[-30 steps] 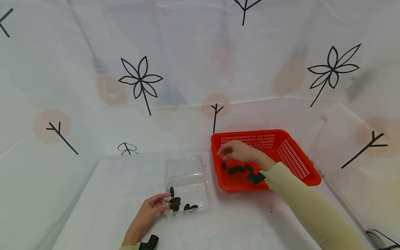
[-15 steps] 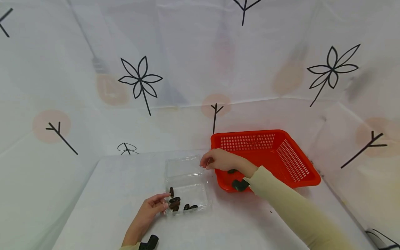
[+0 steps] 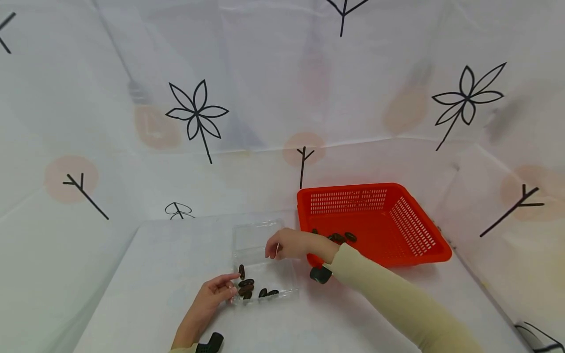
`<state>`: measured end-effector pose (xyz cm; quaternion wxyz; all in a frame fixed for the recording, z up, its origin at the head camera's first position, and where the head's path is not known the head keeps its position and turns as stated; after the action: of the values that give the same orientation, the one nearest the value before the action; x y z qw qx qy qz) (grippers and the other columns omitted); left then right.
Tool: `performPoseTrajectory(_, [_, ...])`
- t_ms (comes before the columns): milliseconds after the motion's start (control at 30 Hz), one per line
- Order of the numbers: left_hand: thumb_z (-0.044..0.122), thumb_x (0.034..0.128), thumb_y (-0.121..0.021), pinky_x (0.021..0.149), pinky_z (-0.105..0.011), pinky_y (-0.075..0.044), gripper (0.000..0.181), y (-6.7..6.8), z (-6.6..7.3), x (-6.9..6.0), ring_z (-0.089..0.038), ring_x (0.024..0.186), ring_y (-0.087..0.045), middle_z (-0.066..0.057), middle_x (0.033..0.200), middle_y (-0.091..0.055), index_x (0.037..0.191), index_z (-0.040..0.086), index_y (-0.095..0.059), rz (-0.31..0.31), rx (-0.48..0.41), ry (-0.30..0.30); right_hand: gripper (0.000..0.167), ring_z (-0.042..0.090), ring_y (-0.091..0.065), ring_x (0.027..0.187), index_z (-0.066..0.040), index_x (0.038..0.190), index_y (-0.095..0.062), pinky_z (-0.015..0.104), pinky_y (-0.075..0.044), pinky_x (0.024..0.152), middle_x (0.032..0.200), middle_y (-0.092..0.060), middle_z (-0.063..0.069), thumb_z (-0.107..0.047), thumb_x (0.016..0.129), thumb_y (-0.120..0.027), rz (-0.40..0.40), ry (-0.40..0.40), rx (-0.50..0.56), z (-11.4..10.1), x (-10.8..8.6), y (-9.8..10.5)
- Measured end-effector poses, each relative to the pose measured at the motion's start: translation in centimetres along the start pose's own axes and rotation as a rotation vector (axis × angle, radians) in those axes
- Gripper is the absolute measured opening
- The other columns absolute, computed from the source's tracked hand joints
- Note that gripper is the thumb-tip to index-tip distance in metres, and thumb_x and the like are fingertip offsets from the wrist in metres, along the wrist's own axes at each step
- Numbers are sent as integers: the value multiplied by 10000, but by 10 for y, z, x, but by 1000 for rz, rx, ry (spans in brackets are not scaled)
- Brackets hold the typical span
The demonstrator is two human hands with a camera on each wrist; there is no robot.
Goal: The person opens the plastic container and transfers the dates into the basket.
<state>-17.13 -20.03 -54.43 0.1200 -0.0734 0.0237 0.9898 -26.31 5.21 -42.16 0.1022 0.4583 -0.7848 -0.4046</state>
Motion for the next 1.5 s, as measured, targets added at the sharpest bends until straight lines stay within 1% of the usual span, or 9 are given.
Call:
performPoseTrajectory(267, [75,934,-685,700,-281,-494,452,-2,4,-3,-139,723,-555,-53,905,-585,1334,-94,-559,-4,7,0,169,71,-563,886,-97,1070,-739,224,-487,777,909,-638,-88,-27,943,-652,-80,-51,-22,-3,9,-22])
performPoseTrajectory(433, [64,932,-684,697,-282,-494,460,-3,6,-4,-140,718,-553,-63,904,-582,1341,-100,-550,-9,-3,-4,208,60,-551,893,-163,1033,-749,236,-480,776,924,-626,-118,-21,922,-646,-119,-98,-37,1,15,-39])
performPoseTrajectory(567, [64,934,-682,695,-281,-496,460,-2,6,-4,-139,718,-555,-60,904,-583,1343,-100,-549,-11,-5,-7,220,63,-560,870,-206,1000,-753,248,-483,766,914,-632,-127,-31,912,-652,-175,-130,-30,4,19,-51])
performPoseTrajectory(767, [68,935,-683,680,-270,-488,468,-2,5,-3,-127,711,-551,-52,889,-577,1350,-98,-546,-14,-3,-35,198,62,-588,808,-178,1006,-759,232,-493,769,865,-668,-101,-36,925,-647,-261,-109,30,3,26,-61])
performPoseTrajectory(867, [66,934,-683,678,-264,-487,473,-1,5,-2,-119,709,-551,-42,886,-579,1354,-101,-542,-15,-6,-47,199,67,-584,767,-155,1008,-754,228,-504,739,838,-663,-70,-17,918,-641,-298,-112,74,2,28,-65])
performPoseTrajectory(1000, [56,936,-676,680,-262,-495,478,-1,4,-2,-112,711,-556,-33,888,-586,1362,-107,-530,-15,-23,-42,204,79,-568,731,-125,1000,-734,232,-509,696,836,-649,-17,29,886,-663,-338,-132,120,2,30,-69])
performPoseTrajectory(1100, [49,937,-671,683,-261,-498,482,-1,4,-2,-108,717,-559,-28,888,-590,1365,-113,-523,-13,-34,-29,223,76,-563,734,-129,988,-721,230,-506,688,842,-643,-18,51,857,-696,-350,-139,116,2,30,-70])
performPoseTrajectory(1233, [37,935,-668,683,-258,-493,477,-1,3,-1,-106,711,-556,-24,880,-588,1362,-119,-522,-4,-39,-22,220,64,-572,747,-136,968,-719,216,-502,707,821,-646,-48,45,844,-730,-345,-119,66,2,31,-71])
performPoseTrajectory(1500, [27,939,-660,680,-252,-488,470,-1,3,-1,-97,707,-550,-10,877,-587,1359,-128,-519,-15,-39,-48,202,60,-571,757,-132,953,-728,214,-493,722,821,-647,-48,39,847,-739,-330,-118,22,-1,28,-68])
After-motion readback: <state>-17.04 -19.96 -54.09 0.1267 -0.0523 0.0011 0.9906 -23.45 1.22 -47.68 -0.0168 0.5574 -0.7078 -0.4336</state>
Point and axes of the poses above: each hand's wrist, its own x-axis towards the middle knuckle, its own y-axis out of the back of the hand, z = x × y, the point moved 3 cm from there along x, towards the middle knuckle
